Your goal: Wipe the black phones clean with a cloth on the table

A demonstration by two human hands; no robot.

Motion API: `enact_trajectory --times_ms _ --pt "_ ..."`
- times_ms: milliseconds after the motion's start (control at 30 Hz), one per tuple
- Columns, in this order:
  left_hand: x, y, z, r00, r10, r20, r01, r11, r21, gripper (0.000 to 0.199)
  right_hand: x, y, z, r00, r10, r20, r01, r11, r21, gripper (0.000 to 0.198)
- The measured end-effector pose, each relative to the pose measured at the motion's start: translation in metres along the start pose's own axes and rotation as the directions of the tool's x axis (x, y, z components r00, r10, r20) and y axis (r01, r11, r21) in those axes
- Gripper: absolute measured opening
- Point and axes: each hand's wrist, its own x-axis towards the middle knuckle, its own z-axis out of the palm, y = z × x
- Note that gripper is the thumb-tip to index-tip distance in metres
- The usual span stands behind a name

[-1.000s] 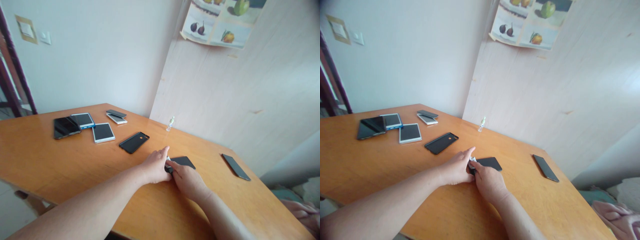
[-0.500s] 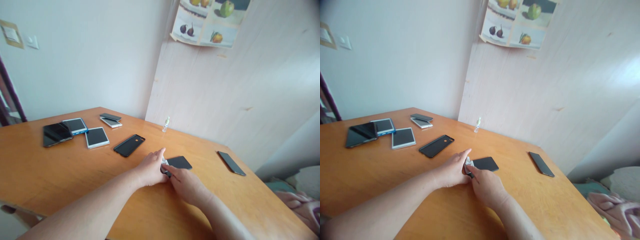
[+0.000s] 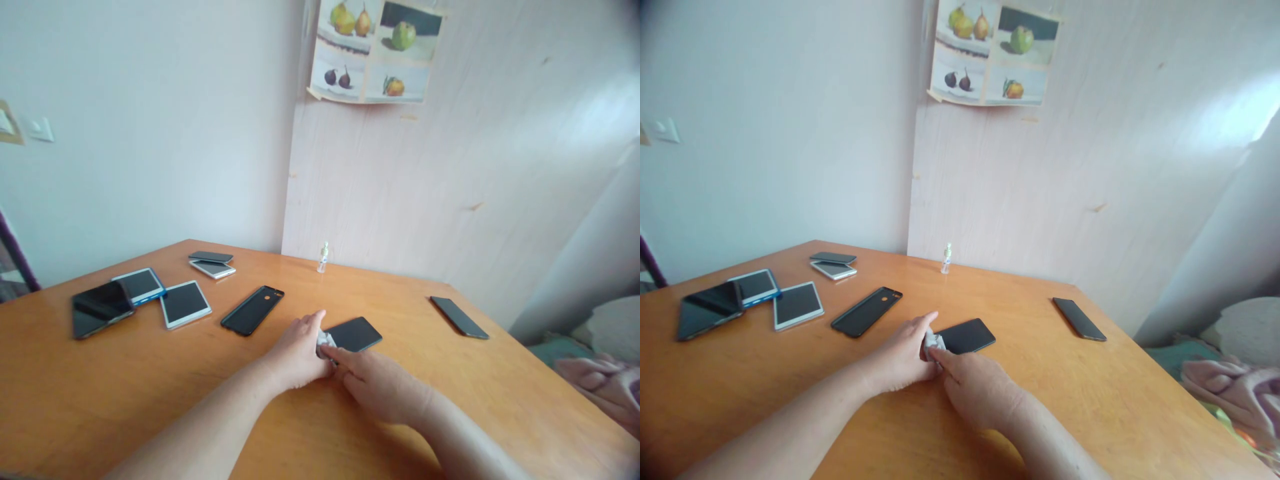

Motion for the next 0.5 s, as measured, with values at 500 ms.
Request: enact_trajectory --times_ms 500 --pt "0.003 -0.006 0.000 0.999 0.014 0.028 -0.013 0.999 -0.046 0.069 -0.013 -0.036 -0.011 0.991 0.089 0.097 -0.051 0.940 -0.338 0.070"
